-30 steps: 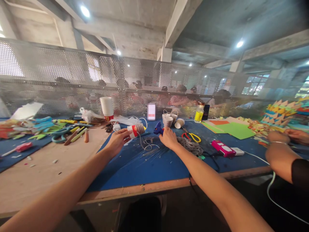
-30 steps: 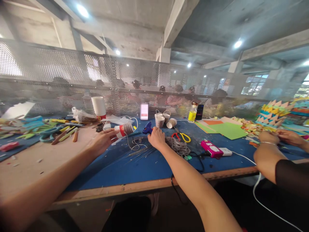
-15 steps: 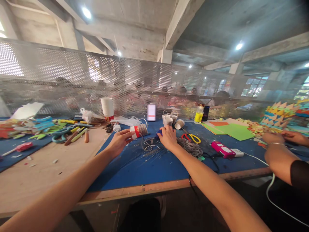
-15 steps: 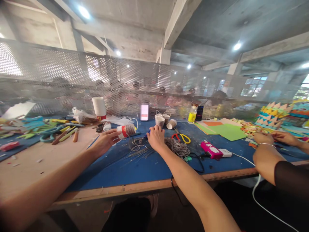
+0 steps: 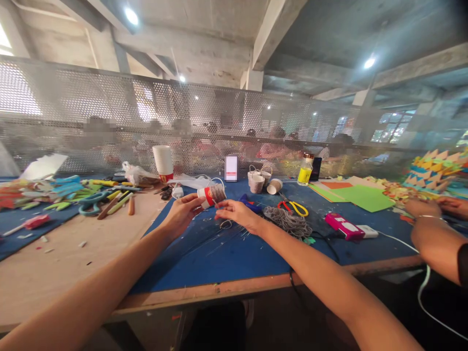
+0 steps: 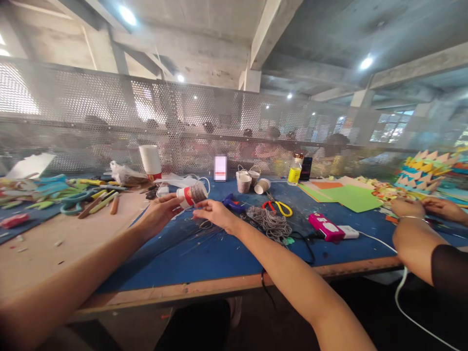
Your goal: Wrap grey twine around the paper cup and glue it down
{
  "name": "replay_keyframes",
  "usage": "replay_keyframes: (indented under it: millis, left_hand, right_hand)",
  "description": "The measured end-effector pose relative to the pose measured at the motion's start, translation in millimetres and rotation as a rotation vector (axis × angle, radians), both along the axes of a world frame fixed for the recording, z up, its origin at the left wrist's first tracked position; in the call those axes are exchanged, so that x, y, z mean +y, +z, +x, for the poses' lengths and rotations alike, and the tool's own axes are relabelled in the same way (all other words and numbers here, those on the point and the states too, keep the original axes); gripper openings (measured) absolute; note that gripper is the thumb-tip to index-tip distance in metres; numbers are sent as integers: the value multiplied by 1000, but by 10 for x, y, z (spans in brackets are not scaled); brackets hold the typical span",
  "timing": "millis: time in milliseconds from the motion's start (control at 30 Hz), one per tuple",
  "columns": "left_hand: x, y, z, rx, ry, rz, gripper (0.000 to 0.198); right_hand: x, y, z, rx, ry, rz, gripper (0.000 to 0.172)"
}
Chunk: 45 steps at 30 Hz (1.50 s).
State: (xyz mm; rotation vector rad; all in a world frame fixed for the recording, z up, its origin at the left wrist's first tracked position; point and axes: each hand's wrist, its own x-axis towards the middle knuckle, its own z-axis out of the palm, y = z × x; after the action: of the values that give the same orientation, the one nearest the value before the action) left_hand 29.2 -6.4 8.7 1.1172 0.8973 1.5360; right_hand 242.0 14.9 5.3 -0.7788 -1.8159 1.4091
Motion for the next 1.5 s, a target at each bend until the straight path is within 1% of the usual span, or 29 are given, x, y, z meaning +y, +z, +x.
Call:
replay_keyframes:
  millis: [100,167,233,300,400,500,633,767,900,1033,1300,1500]
  left_hand:
    - [-12,7,7,19,24,-3,27]
    - [-23,11,10,46,32,-7,27]
    - [-33,9,13,80,32,-8,26]
    - [-42,1,17,107,25,-6,25]
    - [-50,-18,28,135,-9,-19,26]
    - [-55,-35,41,176,-51,-39,27]
    - [-66,-46,54,244,-89,-40,32]
    - [-74,-61,55,286,-160,-34,34]
    - [-75,-82,44,349,-196,-8,29]
    - [-79,-85,35,398,-206,13,27]
    - [-93,-68,45,425,-236,27,21]
    - [-134,-31,62,457,-215,39,21]
  right_hand:
    - [38,2,20,-1,-30,37,20]
    - [43,3,31,-13,-92,119,17]
    - [22,17,46,-67,-175,269,17]
    - [-11,37,65,-148,-260,452,19]
    - [-40,56,86,-239,-338,677,21]
    - [-32,54,97,-289,-380,828,21]
    - [-19,56,102,-321,-453,961,19]
    - [-12,62,104,-298,-488,1021,14]
    - [-1,56,100,-281,-500,1044,10]
    - [11,50,93,-258,-500,1032,9]
    - [40,34,88,-218,-490,992,6]
    - [30,44,90,-238,-520,980,6]
